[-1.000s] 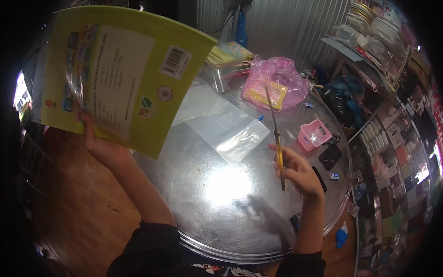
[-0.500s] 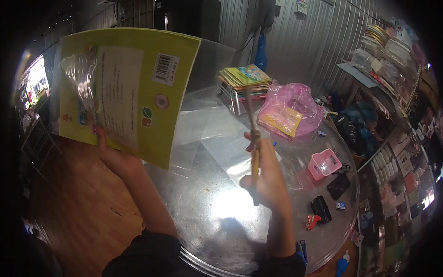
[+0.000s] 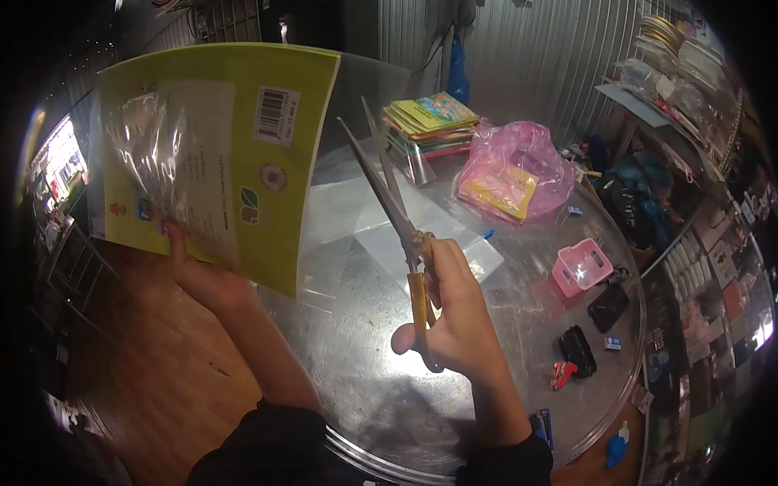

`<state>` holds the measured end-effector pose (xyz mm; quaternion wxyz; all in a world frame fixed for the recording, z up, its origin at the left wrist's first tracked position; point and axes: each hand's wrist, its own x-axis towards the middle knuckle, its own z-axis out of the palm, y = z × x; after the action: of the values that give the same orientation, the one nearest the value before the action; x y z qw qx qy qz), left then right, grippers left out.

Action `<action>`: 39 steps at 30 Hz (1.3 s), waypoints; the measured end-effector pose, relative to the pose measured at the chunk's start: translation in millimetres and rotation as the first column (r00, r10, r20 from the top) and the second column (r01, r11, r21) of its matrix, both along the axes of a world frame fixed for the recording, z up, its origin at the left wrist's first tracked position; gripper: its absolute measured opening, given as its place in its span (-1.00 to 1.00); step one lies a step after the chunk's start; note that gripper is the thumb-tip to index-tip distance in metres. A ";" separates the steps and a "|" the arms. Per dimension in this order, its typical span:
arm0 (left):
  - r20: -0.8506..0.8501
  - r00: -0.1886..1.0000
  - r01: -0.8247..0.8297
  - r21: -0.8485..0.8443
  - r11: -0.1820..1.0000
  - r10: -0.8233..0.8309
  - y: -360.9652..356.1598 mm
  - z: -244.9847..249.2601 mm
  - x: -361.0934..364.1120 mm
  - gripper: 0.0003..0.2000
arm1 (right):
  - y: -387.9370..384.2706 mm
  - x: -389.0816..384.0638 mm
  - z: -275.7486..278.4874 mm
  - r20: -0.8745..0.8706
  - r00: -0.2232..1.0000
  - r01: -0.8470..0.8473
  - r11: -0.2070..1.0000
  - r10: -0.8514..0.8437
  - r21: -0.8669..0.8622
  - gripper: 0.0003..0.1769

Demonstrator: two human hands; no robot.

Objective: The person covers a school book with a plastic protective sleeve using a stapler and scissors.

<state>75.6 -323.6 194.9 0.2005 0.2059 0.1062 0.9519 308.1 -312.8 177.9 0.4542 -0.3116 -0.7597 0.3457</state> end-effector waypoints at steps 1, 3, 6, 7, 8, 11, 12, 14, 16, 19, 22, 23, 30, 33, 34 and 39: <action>0.002 1.000 0.006 -0.008 1.000 -0.006 -0.2 0.4 1.3 -0.61 | -1.8 -0.9 1.7 -0.012 1.000 0.016 1.000 -0.016 -0.018 0.15; -0.007 1.000 0.015 -0.005 1.000 -0.015 1.1 -0.1 2.5 -0.61 | -1.2 -1.1 0.5 -0.045 0.999 0.009 1.000 -0.010 -0.007 0.15; -0.023 0.999 0.048 0.019 0.999 -0.048 0.5 -0.3 5.3 -0.61 | -1.8 -1.9 0.1 -0.094 0.996 0.012 1.000 -0.011 0.011 0.15; -0.029 0.997 0.077 0.036 0.996 -0.076 -0.1 -0.1 6.7 -0.62 | -2.5 -1.8 0.3 -0.107 0.994 0.025 1.000 -0.024 0.014 0.16; -0.028 0.997 0.078 0.033 0.996 -0.077 -0.2 0.0 7.9 -0.62 | -2.4 -1.1 -0.6 -0.106 0.994 0.027 1.000 -0.026 0.010 0.16; -0.018 0.998 0.060 0.032 0.998 -0.060 1.3 1.0 10.7 -0.62 | -1.4 1.0 -1.4 -0.099 0.994 0.044 0.999 -0.041 0.028 0.18; -0.017 0.999 0.039 0.016 0.999 -0.039 1.7 1.3 10.0 -0.62 | -1.4 0.3 -0.6 -0.096 0.995 0.045 0.998 -0.041 0.032 0.18; -0.017 1.000 0.016 0.001 1.000 -0.016 1.6 1.3 7.8 -0.62 | -1.2 0.6 -0.6 -0.094 0.995 0.044 0.998 -0.041 0.037 0.18; -0.013 1.000 0.011 0.004 1.000 -0.011 1.8 0.4 5.6 -0.61 | 0.0 1.8 -2.1 -0.104 0.994 0.027 0.999 -0.024 0.033 0.17; -0.007 1.000 0.022 0.006 1.000 -0.022 0.2 1.8 6.3 -0.61 | -1.6 0.6 -0.7 -0.112 0.993 0.032 0.999 -0.028 0.032 0.17; -0.020 1.000 0.019 0.008 1.000 -0.019 0.7 0.4 6.0 -0.61 | 1.7 0.3 -3.8 -0.094 0.995 0.032 0.994 -0.022 0.107 0.17; -0.020 1.000 0.020 0.007 1.000 -0.020 0.7 1.1 7.2 -0.61 | 0.8 0.2 -2.7 -0.094 0.995 0.033 0.994 -0.023 0.106 0.17; -0.025 0.999 0.024 0.000 1.000 -0.024 0.5 2.0 11.0 -0.61 | 1.1 2.6 -2.4 -0.099 0.994 0.047 0.997 -0.040 0.067 0.17; -0.021 0.999 0.042 0.013 0.999 -0.042 1.3 0.7 10.7 -0.61 | 0.4 2.1 -1.6 -0.112 0.993 0.043 0.998 -0.037 0.051 0.17; -0.019 0.999 0.049 0.021 0.999 -0.048 1.6 0.5 10.4 -0.62 | -0.1 1.8 -0.8 -0.111 0.993 0.040 0.998 -0.035 0.042 0.17; -0.004 1.000 -0.020 -0.019 1.000 0.020 1.4 4.4 15.0 -0.62 | -1.1 0.5 0.3 -0.137 0.990 0.038 0.999 -0.034 0.026 0.15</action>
<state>90.5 -322.2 199.4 0.1925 0.2047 0.1176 0.9525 308.6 -313.9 178.2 0.5159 -0.2943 -0.7259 0.3469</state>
